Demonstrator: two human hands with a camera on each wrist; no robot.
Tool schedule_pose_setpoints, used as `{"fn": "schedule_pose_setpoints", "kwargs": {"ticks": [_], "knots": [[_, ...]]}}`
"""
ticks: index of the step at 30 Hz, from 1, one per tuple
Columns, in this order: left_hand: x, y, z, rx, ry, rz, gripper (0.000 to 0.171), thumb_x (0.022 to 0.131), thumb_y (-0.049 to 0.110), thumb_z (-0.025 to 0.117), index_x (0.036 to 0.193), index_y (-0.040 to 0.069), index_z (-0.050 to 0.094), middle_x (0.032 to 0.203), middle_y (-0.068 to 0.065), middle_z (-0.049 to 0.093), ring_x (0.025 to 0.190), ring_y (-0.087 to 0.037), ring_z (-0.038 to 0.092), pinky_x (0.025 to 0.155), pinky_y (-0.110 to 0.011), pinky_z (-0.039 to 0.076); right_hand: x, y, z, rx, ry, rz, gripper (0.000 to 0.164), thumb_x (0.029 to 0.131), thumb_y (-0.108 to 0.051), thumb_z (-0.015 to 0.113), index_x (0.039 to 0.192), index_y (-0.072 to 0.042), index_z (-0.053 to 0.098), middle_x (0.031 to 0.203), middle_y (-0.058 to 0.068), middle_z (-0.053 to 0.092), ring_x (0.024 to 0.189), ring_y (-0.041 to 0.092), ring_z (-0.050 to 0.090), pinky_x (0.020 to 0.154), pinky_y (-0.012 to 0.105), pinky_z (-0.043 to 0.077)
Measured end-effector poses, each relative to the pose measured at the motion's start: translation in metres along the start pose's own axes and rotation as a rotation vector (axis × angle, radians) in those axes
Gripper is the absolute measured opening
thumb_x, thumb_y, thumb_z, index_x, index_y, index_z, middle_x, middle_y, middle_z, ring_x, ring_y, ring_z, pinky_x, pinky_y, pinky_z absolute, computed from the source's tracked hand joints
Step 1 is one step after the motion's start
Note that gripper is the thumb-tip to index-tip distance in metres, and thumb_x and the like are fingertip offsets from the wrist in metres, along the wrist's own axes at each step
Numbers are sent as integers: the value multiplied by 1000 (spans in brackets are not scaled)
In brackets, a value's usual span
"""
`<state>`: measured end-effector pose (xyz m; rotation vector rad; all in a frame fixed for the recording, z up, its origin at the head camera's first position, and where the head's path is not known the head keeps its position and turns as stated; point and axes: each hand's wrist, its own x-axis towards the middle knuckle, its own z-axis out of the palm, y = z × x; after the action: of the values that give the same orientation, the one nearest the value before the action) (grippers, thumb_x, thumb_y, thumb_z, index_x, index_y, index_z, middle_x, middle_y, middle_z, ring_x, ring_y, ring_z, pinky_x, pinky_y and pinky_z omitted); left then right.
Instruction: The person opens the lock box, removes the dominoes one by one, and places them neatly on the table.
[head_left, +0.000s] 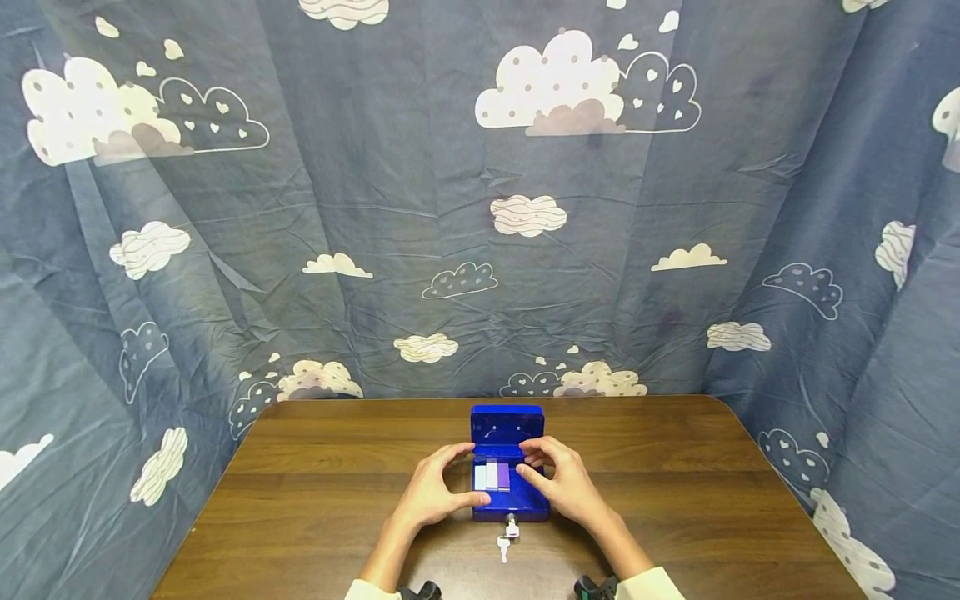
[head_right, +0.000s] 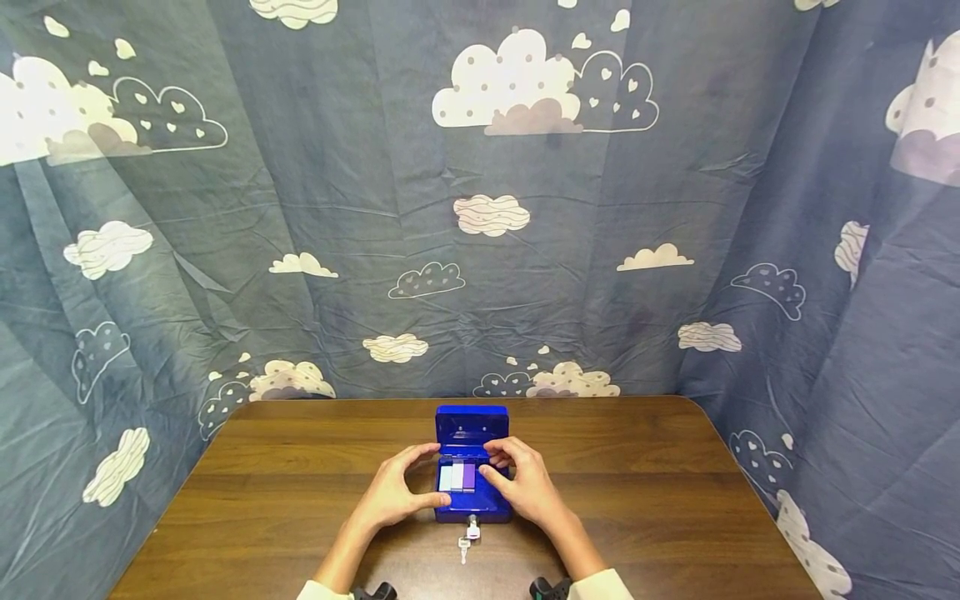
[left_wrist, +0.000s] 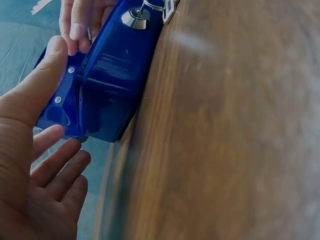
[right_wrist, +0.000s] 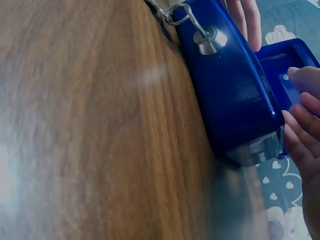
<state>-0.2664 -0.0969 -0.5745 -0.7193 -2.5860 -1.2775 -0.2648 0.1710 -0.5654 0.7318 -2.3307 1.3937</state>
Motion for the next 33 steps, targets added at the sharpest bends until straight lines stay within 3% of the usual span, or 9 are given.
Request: {"fn": "schedule_pose_setpoints", "kwargs": {"ticks": [7,16,33], "knots": [[-1,0,4,11,-10,15,88,67,54,94,140,16,62,134,-1,69,128,-26,64,109,-46,51,1,-2,4,-37,-42,11,33,84,-2,82,114,5,69,105,16,71,87,33,71,78,45,64],[-5,-5,8,-14,-83,-34,94,67,55,93,145,16,58,142,-5,64,132,-28,61,109,-51,51,3,-6,6,-107,-104,0,33,88,-11,81,115,5,69,102,16,70,86,29,70,79,39,63],[-3,-8,10,9,-66,21,100,62,53,96,145,13,58,140,-6,66,129,-27,63,108,-47,52,6,-10,14,-291,-153,14,29,85,-13,84,109,-1,72,95,7,70,82,18,65,72,26,56]]}}
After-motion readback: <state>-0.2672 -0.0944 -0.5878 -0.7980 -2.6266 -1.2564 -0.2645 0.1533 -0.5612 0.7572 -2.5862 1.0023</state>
